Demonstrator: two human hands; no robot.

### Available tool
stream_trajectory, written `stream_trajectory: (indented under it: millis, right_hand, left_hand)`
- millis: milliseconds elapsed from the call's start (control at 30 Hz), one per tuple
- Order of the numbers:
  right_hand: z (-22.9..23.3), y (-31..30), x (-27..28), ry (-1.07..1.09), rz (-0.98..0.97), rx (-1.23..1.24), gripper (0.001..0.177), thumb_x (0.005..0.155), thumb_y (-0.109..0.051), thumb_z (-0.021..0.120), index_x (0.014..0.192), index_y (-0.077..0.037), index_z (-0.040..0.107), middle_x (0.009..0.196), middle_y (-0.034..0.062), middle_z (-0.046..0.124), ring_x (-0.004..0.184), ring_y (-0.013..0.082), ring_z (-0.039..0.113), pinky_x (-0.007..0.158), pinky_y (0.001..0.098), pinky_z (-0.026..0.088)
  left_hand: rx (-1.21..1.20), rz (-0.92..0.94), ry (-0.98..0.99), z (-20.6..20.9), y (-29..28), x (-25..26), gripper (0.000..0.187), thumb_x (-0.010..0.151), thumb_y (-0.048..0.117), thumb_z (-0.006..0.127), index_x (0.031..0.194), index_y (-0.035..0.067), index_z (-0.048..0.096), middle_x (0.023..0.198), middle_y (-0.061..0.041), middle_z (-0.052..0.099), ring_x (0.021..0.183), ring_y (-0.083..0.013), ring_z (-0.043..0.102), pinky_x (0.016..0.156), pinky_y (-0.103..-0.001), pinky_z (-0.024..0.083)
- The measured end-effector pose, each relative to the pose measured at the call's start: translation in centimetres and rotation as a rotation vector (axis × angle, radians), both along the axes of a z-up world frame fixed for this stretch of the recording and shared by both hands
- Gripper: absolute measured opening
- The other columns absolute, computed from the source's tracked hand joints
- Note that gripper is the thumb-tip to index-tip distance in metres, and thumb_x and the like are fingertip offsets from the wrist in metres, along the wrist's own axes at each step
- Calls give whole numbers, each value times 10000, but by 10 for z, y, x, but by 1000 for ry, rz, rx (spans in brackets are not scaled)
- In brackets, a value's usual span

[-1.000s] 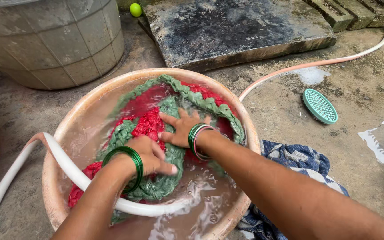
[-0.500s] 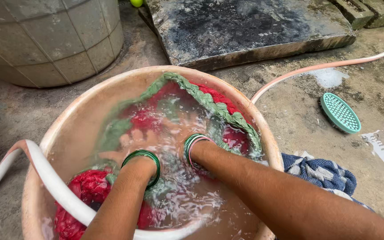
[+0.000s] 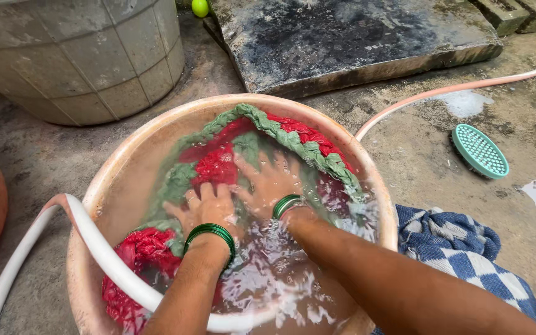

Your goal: The person washes a decorative garland in a basin of water, scrubs a checkered cloth on the ground by hand, and rinses a metal pot.

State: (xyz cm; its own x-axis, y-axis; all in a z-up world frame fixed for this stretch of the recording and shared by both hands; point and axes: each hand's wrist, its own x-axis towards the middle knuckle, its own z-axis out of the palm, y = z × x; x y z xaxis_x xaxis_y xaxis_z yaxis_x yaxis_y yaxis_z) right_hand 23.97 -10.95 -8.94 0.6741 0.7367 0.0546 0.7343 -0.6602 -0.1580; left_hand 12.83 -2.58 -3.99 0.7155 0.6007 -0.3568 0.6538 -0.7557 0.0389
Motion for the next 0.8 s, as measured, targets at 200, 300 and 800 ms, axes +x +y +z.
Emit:
stream_trajectory:
  millis: [200, 300, 800]
  right_hand:
    - [22, -39, 0, 14, 93, 234, 623, 808, -253, 617, 1415, -378, 557, 1469, 162, 499, 1394, 433, 406, 1127, 556, 261]
    - [51, -50, -11, -154, 214, 535, 701, 622, -168, 746, 1314, -213, 639, 1333, 222, 565, 1283, 409, 484, 1042, 532, 311]
    - [86, -67, -13, 410, -117, 125, 526, 896, -572, 648, 943, -66, 786, 814, 231, 726, 781, 348, 691, 781, 471, 550]
  left_hand:
    - [-58, 42, -475, 17, 44, -6, 334, 744, 133, 748, 1074, 158, 788, 1026, -183, 722, 995, -370, 676, 954, -502, 530]
    - [-324, 76, -625, 41, 62, -10, 268, 741, 26, 679, 970, 70, 811, 841, -163, 783, 763, -256, 741, 768, -375, 557]
    - [-449, 15, -148, 97, 36, -46, 1144, 606, 620, 928, 1554, 402, 326, 1663, -69, 283, 1506, -298, 345, 1203, -556, 353]
